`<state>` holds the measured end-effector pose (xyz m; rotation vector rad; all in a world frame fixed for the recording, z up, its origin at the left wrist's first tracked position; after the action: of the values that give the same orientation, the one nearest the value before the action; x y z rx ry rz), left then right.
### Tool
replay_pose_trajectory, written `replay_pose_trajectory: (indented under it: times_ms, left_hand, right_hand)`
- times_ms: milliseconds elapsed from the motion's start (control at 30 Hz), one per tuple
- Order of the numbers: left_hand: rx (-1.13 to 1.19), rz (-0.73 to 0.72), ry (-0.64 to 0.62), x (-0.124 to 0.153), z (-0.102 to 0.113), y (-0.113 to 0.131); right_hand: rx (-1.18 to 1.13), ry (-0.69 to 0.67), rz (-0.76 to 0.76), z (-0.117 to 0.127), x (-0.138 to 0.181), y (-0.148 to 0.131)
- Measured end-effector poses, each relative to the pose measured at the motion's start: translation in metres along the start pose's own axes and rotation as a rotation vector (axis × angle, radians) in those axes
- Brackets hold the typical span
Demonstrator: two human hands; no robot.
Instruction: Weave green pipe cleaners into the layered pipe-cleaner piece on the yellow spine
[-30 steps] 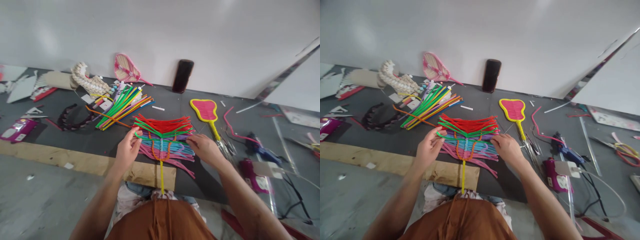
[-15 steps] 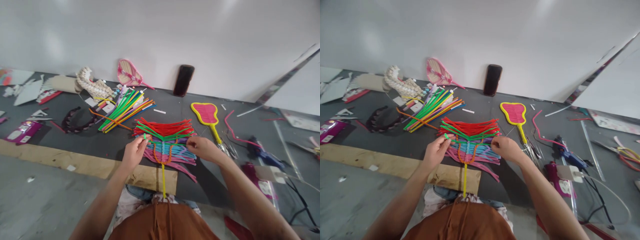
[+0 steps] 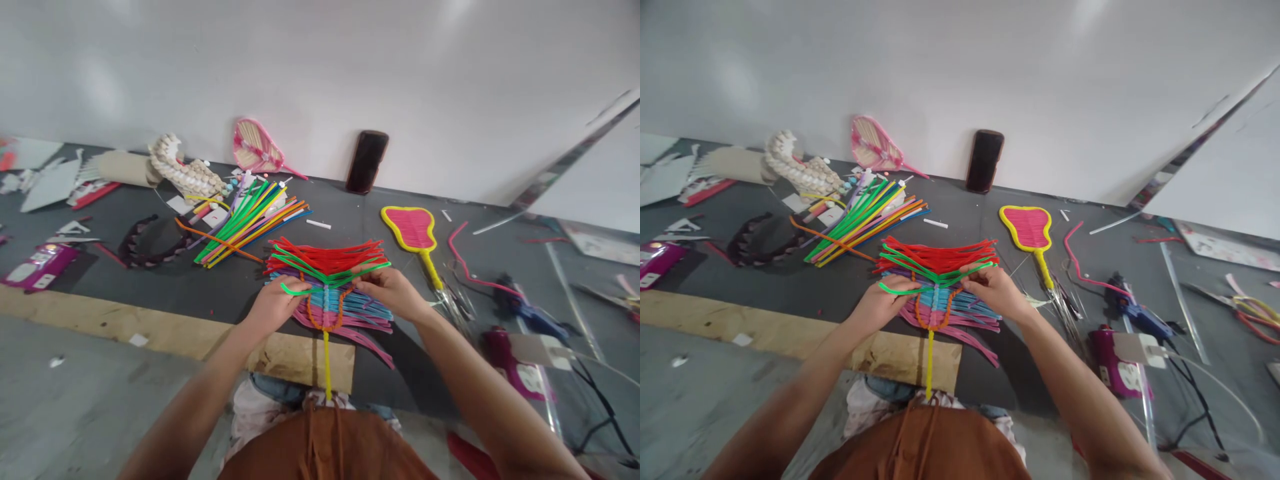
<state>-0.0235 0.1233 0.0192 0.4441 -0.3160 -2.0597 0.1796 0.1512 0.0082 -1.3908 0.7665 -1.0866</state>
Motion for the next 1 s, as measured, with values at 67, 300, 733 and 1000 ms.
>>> replay_pose_trajectory:
  times_ms: [67,300,733,1000]
  left_hand:
    - [-0.051,-0.010,-0.002,-0.003,-0.002,0.003]
    - [-0.200,-0.013,0.006,-0.012,-0.005,0.011]
    - [-0.287,-0.064,0.049,-0.024,-0.005,0.026]
    - [-0.272,-0.018,0.049,-0.019,-0.012,0.024]
  right_hand:
    - [0.089,-0.013,0.025,-0.008,-0.005,0.003]
    - [0.643,0.028,0.167,-0.022,-0.009,-0.004]
    - [0.991,0.012,0.071,-0.036,-0.009,-0.010]
    - [0.942,-0.008,0.478,-0.053,-0.008,-0.028]
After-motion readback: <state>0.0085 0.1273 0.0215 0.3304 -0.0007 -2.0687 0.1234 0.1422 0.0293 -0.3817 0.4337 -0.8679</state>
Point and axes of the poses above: each hand's wrist, its own x-axis away from the middle knuckle, its own z-axis out of the back of the hand, y = z × x, the point moved 9 cm from there along -x, towards the middle knuckle, and after that the axes turned 7 degrees about -x, right-handed, at the moved point
